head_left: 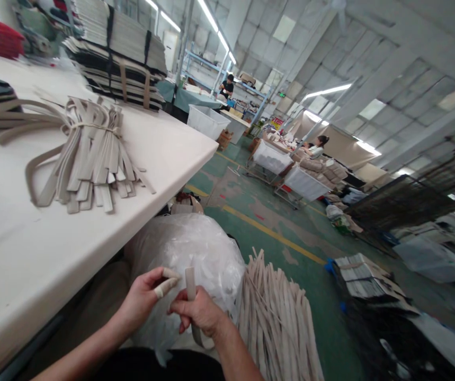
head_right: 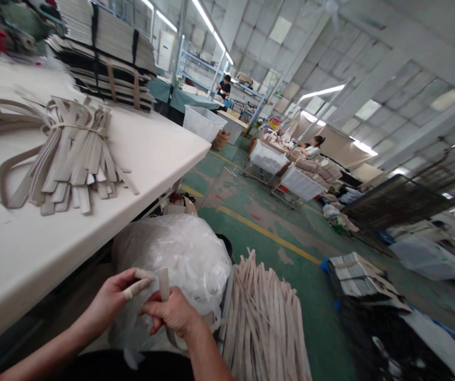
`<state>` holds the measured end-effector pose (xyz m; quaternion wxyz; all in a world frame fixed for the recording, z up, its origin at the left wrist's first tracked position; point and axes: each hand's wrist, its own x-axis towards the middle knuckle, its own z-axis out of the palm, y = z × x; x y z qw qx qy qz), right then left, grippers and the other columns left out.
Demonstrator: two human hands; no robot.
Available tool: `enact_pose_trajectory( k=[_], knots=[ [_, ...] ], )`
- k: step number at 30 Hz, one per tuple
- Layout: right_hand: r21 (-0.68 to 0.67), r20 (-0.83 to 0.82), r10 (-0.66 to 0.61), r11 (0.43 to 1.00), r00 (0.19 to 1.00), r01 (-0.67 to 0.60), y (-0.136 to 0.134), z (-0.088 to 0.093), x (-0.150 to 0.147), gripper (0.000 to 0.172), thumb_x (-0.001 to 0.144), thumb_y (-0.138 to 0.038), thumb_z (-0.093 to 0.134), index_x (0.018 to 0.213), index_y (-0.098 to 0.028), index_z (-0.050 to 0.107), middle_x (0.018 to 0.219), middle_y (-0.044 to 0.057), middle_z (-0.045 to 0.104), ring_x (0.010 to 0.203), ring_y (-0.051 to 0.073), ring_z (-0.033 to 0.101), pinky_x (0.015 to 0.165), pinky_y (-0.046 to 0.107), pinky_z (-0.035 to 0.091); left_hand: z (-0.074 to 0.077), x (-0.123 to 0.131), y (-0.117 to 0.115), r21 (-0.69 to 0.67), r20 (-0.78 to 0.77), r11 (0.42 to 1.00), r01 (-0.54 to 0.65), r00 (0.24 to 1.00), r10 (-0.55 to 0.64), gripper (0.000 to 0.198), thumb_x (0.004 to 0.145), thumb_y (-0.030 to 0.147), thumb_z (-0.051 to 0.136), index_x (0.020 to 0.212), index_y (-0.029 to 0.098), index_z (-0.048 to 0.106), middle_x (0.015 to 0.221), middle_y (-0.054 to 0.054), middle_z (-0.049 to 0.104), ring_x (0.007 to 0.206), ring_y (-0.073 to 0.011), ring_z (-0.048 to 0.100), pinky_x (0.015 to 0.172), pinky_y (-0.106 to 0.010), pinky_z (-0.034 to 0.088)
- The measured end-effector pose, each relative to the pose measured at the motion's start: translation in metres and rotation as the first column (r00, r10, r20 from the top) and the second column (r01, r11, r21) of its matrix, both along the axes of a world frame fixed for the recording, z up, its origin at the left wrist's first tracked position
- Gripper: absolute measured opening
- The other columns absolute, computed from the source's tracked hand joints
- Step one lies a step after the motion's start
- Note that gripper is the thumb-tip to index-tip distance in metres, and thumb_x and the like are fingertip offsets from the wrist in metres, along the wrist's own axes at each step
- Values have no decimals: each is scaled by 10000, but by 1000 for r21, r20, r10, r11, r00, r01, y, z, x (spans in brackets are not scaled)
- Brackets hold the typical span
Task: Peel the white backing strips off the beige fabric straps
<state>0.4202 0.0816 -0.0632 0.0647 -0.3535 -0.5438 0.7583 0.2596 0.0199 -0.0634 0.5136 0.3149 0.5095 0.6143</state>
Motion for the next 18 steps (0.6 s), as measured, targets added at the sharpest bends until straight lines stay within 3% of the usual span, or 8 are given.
enact_pose_trajectory(
  k=[4, 6, 9, 13, 16, 18],
  knots=[
    [89, 30, -133, 988, 991, 130, 3, 0, -3, 329, 701, -426, 736, 728, -101, 692, 392, -49, 466, 347, 74, 408, 425, 207, 414, -1, 5, 5, -165, 295, 973, -159, 934, 203, 489, 592, 441, 888, 970, 206, 685, 910, -25, 710, 808, -179, 656, 731, -248, 509],
    [110, 18, -201, 974, 979, 198, 7, -1, -4, 360, 703, -461, 724, 735, -105, 676, 388, -51, 459, 345, 74, 393, 416, 203, 393, -5, 9, 6, -235, 410, 958, -166, 877, 252, 571, 524, 423, 928, 977, 191, 667, 909, -33, 713, 796, -171, 662, 739, -247, 512],
    [106, 6, -198, 975, 980, 196, 12, -5, -5, 458, 724, -559, 693, 772, -105, 669, 395, -37, 482, 338, 79, 399, 405, 198, 371, -13, 15, 3, -210, 480, 973, -98, 856, 190, 529, 537, 389, 931, 925, 165, 650, 778, -22, 691, 716, -144, 634, 721, -241, 504],
    [29, 56, -180, 984, 982, 178, 9, -17, -4, 661, 718, -755, 607, 800, -102, 670, 397, -17, 498, 310, 86, 382, 370, 208, 365, -20, 17, 0, -163, 420, 986, -46, 901, 111, 485, 619, 386, 889, 966, 167, 630, 728, 6, 662, 655, -118, 597, 658, -219, 472],
    [-61, 26, -249, 966, 968, 250, 4, -24, -5, 727, 655, -847, 584, 648, -121, 618, 390, -37, 446, 299, 46, 269, 379, 234, 422, -23, 18, 0, -150, 334, 989, 6, 942, 45, 533, 586, 436, 896, 946, 160, 616, 684, 18, 640, 607, -118, 575, 604, -222, 452],
    [-82, 2, -326, 942, 946, 325, 2, -25, -7, 712, 623, -845, 618, 539, -143, 535, 385, -44, 407, 313, 38, 265, 392, 235, 431, -25, 22, 0, -106, 302, 993, 56, 953, -21, 561, 577, 499, 884, 918, 159, 595, 649, 9, 640, 569, -125, 563, 567, -231, 436]
  ],
)
